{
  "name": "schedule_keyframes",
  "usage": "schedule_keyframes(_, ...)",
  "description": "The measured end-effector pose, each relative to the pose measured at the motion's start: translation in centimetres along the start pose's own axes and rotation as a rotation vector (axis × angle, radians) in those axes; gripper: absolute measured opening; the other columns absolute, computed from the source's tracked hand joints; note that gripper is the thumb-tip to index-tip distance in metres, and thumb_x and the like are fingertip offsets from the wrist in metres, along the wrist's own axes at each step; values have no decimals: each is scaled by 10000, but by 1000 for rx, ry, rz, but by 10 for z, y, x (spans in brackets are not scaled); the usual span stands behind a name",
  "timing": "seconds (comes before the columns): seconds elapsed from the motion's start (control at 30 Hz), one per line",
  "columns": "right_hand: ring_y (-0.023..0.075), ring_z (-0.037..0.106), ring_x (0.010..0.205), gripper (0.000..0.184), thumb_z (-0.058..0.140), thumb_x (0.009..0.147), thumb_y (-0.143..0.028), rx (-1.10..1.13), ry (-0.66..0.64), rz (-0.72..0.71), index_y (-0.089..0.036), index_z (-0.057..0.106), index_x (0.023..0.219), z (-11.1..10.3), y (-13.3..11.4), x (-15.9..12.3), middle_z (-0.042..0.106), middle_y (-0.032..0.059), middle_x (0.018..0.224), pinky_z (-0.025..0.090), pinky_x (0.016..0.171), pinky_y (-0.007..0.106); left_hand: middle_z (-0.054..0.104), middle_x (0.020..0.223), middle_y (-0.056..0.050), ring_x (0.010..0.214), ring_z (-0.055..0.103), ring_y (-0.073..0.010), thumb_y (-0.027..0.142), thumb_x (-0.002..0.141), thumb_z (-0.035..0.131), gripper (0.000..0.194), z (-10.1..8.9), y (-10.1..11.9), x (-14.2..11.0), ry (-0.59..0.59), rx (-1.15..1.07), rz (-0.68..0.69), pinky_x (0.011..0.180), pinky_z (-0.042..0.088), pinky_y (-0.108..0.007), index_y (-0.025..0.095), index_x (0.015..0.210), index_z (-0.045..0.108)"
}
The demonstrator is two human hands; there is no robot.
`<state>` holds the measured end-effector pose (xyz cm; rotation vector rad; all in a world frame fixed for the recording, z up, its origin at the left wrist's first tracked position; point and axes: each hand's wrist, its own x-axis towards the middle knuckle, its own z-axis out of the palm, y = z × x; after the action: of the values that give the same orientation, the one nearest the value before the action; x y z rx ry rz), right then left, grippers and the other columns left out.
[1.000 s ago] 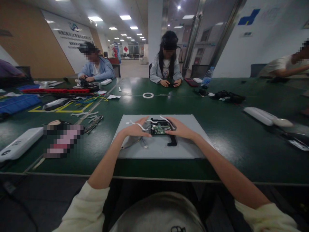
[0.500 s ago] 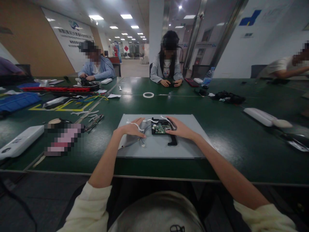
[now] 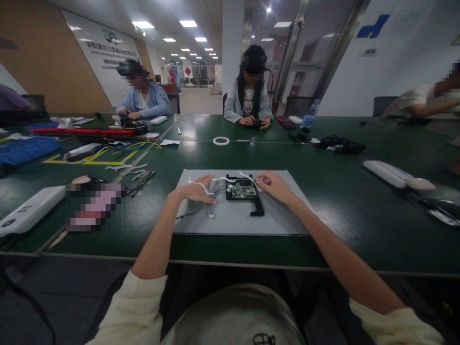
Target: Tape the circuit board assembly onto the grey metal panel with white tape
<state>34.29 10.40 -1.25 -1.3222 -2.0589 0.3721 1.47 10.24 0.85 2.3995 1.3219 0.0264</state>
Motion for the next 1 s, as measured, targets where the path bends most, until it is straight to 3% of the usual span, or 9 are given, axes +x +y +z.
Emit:
schedule_keyframes(0.13,169,566,828,199,542,816,-325,-51,10,27,-159,644,851,4,-2,3,624,66,895,451,757,299,136,1510,-157,1373,194,-280,668,664,550,1052,1,4,2,59,-16,12,1092,209,-348,120,1443,103)
schedule_keyframes(0.33,170,562,793,182,574,783,-319,-69,19,85,-153,647,790,10,-2,6,630,63,845,431,732,287,436,1379,-69,1284,377,-197,462,838,442,559,10,12,23,440,-82,113,1059,283,-273,198,1328,387)
schedule_keyframes(0.43,180,564,790,188,572,778,-327,-73,32,99,-155,643,753,12,1,7,629,63,821,431,730,296,538,1259,-58,1195,464,-197,321,830,461,409,17,14,34,527,-81,103,1019,343,-291,209,1222,496)
schedule_keyframes(0.63,189,563,782,186,552,781,-323,-96,29,83,-167,635,721,13,5,8,635,55,797,438,729,319,625,1047,-65,1039,550,-206,222,797,480,236,26,19,45,568,-127,59,939,411,-316,189,985,619)
schedule_keyframes(0.83,169,574,778,155,548,786,-294,-21,20,103,-162,630,779,12,0,6,639,57,846,447,738,305,656,962,-42,963,573,-210,318,778,519,201,20,20,43,565,-259,-14,869,424,-293,197,880,642)
schedule_keyframes(1.0,174,578,791,160,541,797,-282,6,15,115,-154,635,812,11,-2,6,646,65,870,449,752,313,660,749,-6,746,600,-194,447,763,531,281,16,25,37,478,-386,-33,674,425,-262,196,805,650)
